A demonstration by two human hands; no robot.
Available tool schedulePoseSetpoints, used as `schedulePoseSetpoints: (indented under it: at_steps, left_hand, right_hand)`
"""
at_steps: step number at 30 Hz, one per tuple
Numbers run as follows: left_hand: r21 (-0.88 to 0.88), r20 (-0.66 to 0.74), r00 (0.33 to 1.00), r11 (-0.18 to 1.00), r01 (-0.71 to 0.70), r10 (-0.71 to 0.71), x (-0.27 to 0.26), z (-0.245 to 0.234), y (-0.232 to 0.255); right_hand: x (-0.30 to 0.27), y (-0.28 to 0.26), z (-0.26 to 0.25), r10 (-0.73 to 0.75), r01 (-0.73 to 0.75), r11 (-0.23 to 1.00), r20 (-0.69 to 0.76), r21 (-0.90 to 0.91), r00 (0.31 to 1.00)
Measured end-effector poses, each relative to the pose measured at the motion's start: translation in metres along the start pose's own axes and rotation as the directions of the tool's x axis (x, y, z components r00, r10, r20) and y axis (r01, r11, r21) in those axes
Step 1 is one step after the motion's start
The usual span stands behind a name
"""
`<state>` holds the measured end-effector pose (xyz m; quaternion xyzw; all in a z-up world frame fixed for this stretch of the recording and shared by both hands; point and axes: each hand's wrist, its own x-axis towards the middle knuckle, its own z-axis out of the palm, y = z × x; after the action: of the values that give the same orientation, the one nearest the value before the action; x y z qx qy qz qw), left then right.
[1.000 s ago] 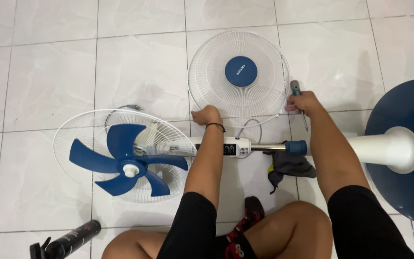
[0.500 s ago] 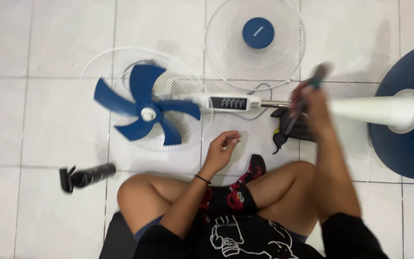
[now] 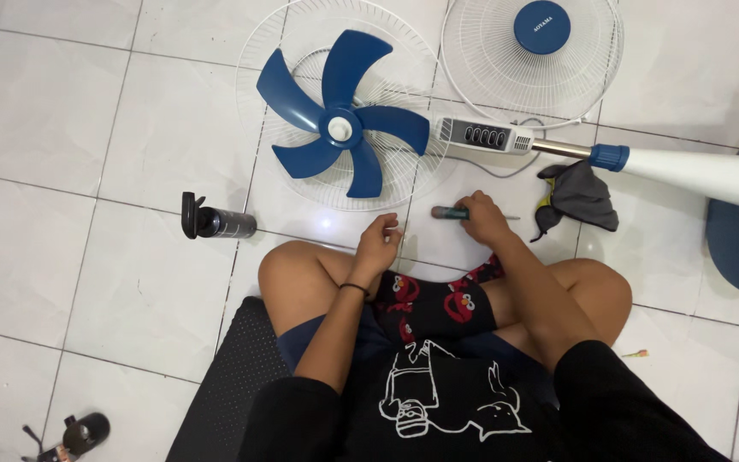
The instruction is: The person disassembles a standing electric fan by removing the front grille, unscrewing the rear assembly, and detaching the fan head from the pole. The person then reassembles the fan by reattaching the fan head, securing the rear grille, and reinstalling the front grille.
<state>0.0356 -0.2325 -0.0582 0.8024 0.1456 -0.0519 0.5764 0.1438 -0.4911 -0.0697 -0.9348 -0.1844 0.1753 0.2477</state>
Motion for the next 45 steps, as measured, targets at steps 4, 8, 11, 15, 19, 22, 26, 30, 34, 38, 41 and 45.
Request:
schedulePoseSetpoints:
  at_steps: [4, 8, 11, 15, 19, 22, 26, 30, 34, 38, 41, 45]
  left_hand:
    - [0.039, 0.057, 0.998, 0.999, -0.036, 0.034, 0.006, 0.009, 0.025]
    - [-0.014, 0.076, 0.972, 0.975, -0.221, 0.221, 0.03, 0.028, 0.072]
    - [-0.029, 0.11, 0.929, 0.936, -0.351, 0.352, 0.061, 0.05, 0.108]
    - [-0.12, 0.093, 0.908, 0.91, -0.398, 0.409, 0.124, 0.103, 0.139]
    - [-0.12, -0.051, 0.971, 0.964, -0.238, 0.234, 0.204, 0.163, 0.146]
    - [-0.018, -0.228, 0.963, 0.989, -0.149, 0.141, 0.264, 0.187, 0.148]
    - [-0.098, -0.278, 0.888, 0.93, 0.355, -0.368, 0.321, 0.196, 0.156]
    - [-0.138, -0.229, 0.739, 0.773, 0.619, -0.633, 0.355, 0.196, 0.15]
    - [-0.278, -0.347, 0.621, 0.709, 0.648, -0.703, 0.377, 0.202, 0.136]
    - [-0.237, -0.224, 0.69, 0.725, 0.647, -0.689, 0.374, 0.205, 0.129]
    - [-0.112, -0.171, 0.714, 0.733, 0.671, -0.679, 0.364, 0.206, 0.131]
    - [-0.081, -0.209, 0.75, 0.776, 0.626, -0.627, 0.356, 0.206, 0.127]
  right_hand:
    - [-0.009, -0.02, -0.026, 0.003, -0.004, 0.999, 0.01, 0.048, 1.0]
    - [-0.01, -0.029, -0.076, -0.054, 0.139, 0.942, -0.273, 0.304, 0.96]
    - [0.019, 0.008, -0.137, -0.048, 0.171, 0.976, -0.636, 0.134, 0.77]
    - [0.088, 0.096, -0.197, 0.122, -0.021, 0.982, -0.543, 0.19, 0.831]
    - [0.151, 0.178, -0.197, 0.587, -0.546, 0.809, -0.279, 0.216, 0.76]
    - [0.176, 0.221, -0.182, 0.831, -0.723, 0.462, 0.034, 0.514, 0.555]
    - [0.188, 0.254, -0.177, 0.915, -0.635, 0.319, -0.054, 0.703, 0.399]
    - [0.194, 0.271, -0.178, 0.902, -0.6, 0.299, -0.015, 0.742, 0.431]
    - [0.193, 0.284, -0.177, 0.92, -0.701, 0.341, -0.071, 0.626, 0.385]
    - [0.198, 0.287, -0.166, 0.883, -0.579, 0.332, -0.031, 0.744, 0.468]
    - [0.202, 0.289, -0.162, 0.885, -0.465, 0.152, 0.09, 0.872, 0.457]
    - [0.203, 0.29, -0.164, 0.846, -0.344, -0.02, 0.199, 0.939, 0.494]
